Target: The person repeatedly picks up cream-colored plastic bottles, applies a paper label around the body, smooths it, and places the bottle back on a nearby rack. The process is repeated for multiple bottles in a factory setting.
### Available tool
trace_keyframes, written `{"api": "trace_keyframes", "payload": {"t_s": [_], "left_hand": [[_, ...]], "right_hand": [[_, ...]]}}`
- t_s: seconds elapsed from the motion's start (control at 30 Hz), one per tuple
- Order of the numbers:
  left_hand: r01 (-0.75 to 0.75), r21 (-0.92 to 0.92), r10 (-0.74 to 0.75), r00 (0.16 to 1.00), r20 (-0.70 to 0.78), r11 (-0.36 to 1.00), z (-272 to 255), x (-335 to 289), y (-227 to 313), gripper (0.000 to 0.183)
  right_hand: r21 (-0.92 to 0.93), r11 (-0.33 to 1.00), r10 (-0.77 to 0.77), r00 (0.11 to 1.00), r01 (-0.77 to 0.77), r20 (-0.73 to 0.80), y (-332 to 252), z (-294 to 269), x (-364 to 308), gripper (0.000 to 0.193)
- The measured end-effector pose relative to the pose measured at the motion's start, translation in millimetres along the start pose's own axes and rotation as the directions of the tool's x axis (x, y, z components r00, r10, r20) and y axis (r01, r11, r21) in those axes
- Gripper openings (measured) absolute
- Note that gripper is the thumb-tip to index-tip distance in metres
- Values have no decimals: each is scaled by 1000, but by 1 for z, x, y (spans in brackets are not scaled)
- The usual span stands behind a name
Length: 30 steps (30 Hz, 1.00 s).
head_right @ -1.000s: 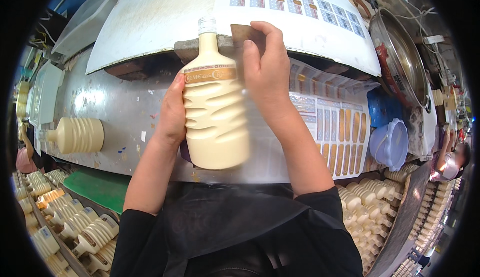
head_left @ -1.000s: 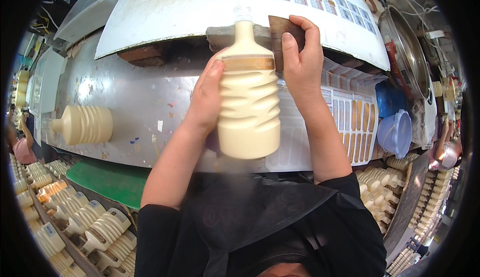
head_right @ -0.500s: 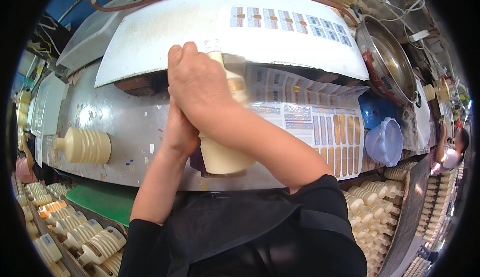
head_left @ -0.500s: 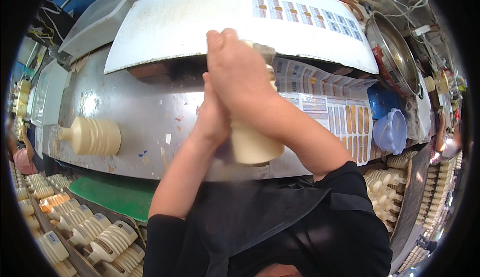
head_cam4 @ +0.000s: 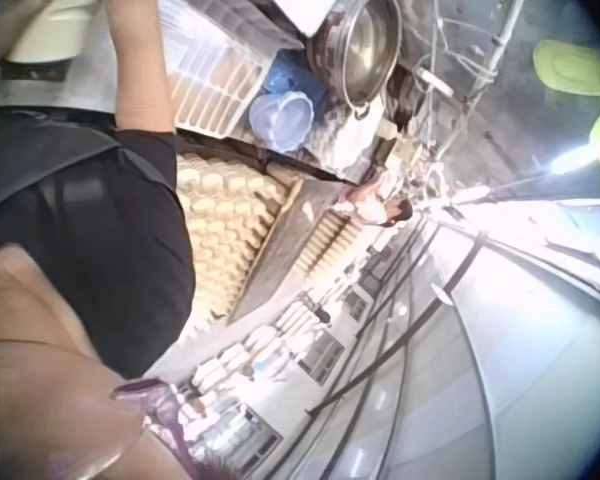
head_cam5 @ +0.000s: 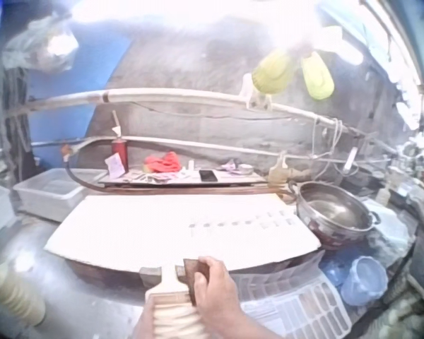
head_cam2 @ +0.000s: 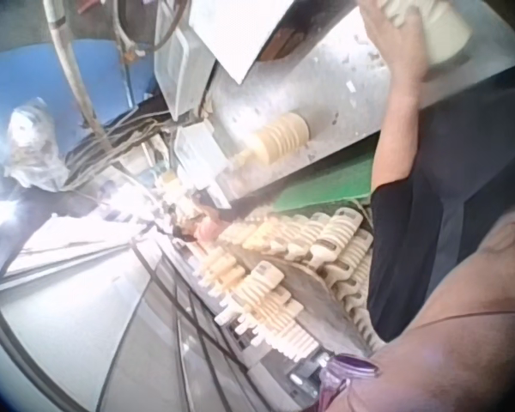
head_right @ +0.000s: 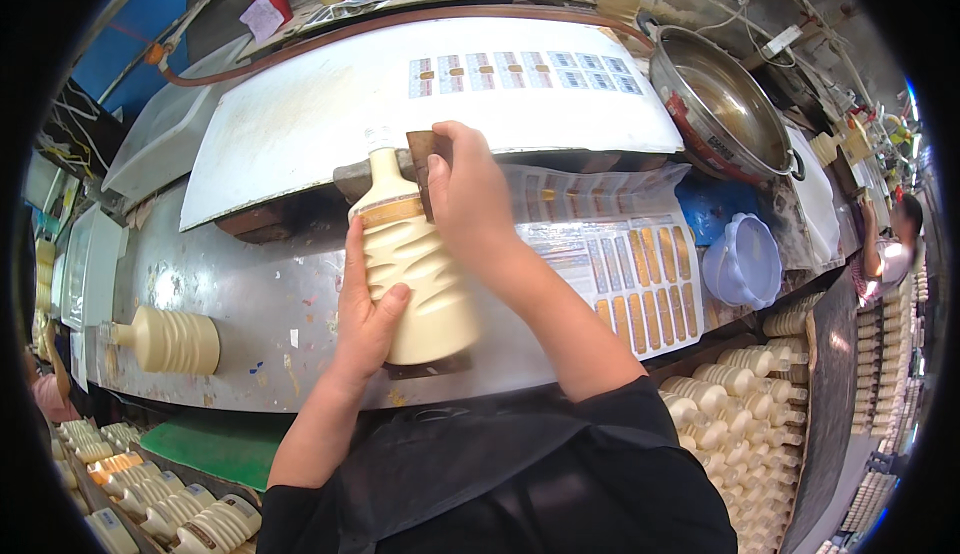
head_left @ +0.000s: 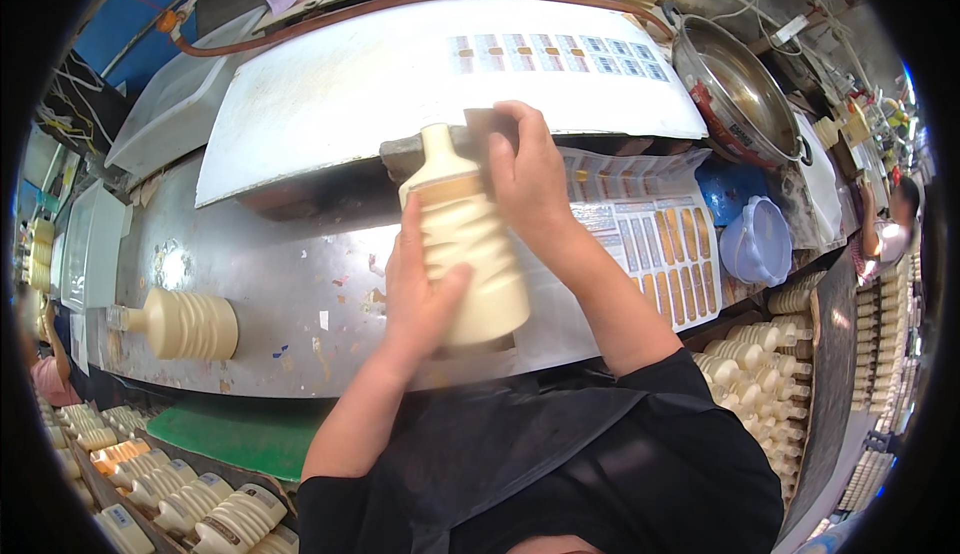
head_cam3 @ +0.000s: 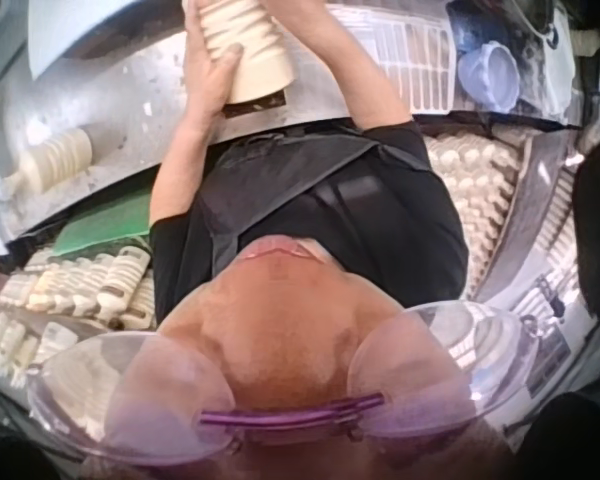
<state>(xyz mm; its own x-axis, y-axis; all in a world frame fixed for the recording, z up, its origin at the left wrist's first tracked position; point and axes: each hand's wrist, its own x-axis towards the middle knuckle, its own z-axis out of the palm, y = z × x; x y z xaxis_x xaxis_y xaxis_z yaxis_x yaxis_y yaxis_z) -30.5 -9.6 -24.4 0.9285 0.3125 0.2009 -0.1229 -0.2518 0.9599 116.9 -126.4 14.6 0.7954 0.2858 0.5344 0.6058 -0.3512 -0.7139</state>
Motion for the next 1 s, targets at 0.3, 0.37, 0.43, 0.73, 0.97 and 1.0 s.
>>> {"api": "trace_keyframes", "payload": {"t_s": [0.3,0.37,0.43,0.73,0.97,1.0], "left_hand": [[148,-335,-153,988,11,931,-1,-2,9,99],[171,-305,-175,984,16,937,-2,-2,11,99],[178,-274,-181,983,13,945,-2,-2,11,99],[159,-253,-161,987,11,954,-3,0,12,99],[164,-252,-167,986,11,954,-4,-1,6,100],[180,-257,-183,983,11,949,-4,-1,5,100]], "right_hand": [[227,965,144,989,-134,-29,39,-29,6,33],[334,926,196,980,-175,-29,52,-52,28,28],[164,922,353,936,-350,16,69,-77,56,31],[-739,667,204,931,94,303,114,-81,126,33],[-777,603,278,866,180,417,78,-112,63,30],[-775,606,257,878,180,405,74,-115,53,30]]}}
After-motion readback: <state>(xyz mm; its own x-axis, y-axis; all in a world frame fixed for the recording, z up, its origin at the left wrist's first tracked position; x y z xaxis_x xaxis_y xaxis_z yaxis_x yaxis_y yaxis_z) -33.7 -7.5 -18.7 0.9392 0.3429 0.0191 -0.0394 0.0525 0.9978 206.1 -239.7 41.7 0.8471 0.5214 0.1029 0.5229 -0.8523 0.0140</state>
